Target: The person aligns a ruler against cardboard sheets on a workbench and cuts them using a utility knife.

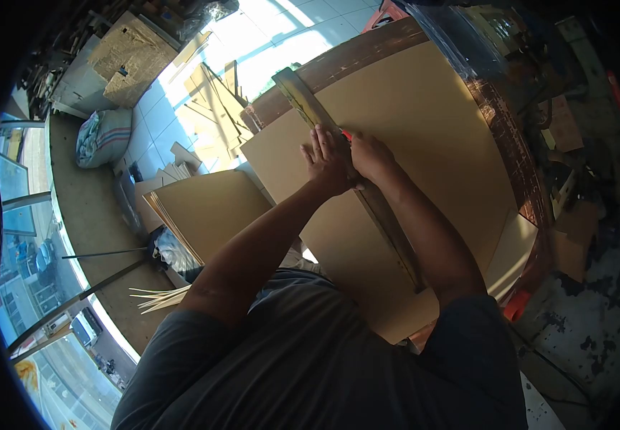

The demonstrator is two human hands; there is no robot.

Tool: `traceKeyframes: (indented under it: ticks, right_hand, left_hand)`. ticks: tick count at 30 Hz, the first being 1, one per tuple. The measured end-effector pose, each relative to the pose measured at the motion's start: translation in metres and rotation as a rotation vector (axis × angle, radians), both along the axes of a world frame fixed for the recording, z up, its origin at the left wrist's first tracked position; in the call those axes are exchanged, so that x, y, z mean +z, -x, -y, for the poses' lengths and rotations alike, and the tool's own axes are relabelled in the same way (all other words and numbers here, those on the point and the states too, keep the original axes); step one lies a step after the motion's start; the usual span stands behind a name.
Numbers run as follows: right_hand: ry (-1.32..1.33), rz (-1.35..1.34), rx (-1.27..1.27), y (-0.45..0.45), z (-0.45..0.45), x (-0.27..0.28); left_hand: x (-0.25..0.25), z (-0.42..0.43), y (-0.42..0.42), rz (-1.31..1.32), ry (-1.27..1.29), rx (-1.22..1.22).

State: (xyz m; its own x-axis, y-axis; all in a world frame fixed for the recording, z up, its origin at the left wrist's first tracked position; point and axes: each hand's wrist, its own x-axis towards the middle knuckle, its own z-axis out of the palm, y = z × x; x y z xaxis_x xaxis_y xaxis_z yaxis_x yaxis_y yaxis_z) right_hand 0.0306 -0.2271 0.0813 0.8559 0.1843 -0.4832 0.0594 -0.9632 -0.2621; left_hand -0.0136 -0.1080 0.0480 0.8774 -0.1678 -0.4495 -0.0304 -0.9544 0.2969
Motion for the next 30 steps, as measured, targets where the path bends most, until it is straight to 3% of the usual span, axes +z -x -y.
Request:
traceKeyframes:
  ticks: [6, 22, 26, 30]
  right_hand:
    - [-0.036, -0.086, -0.036, 0.082, 0.06, 0.015]
    - [0.234, -0.327, -0.046, 0.247, 0.173, 0.056]
    - [0.317, -0.407, 0.092, 0.224, 0.191, 0.067]
    - [0.05, -0.07, -0.154, 0.132, 0.118, 0.082]
  left_hand:
    - [0.005, -0.001, -0.001, -0.01, -0.04, -0.027]
    - [0.002, 0.0, -0.002, -0.009, -0.047, -0.021]
    - [0.002, -0.001, -0.002, -0.013, -0.041, -0.017]
    - [0.002, 0.0, -0.002, -0.012, -0.037, -0.021]
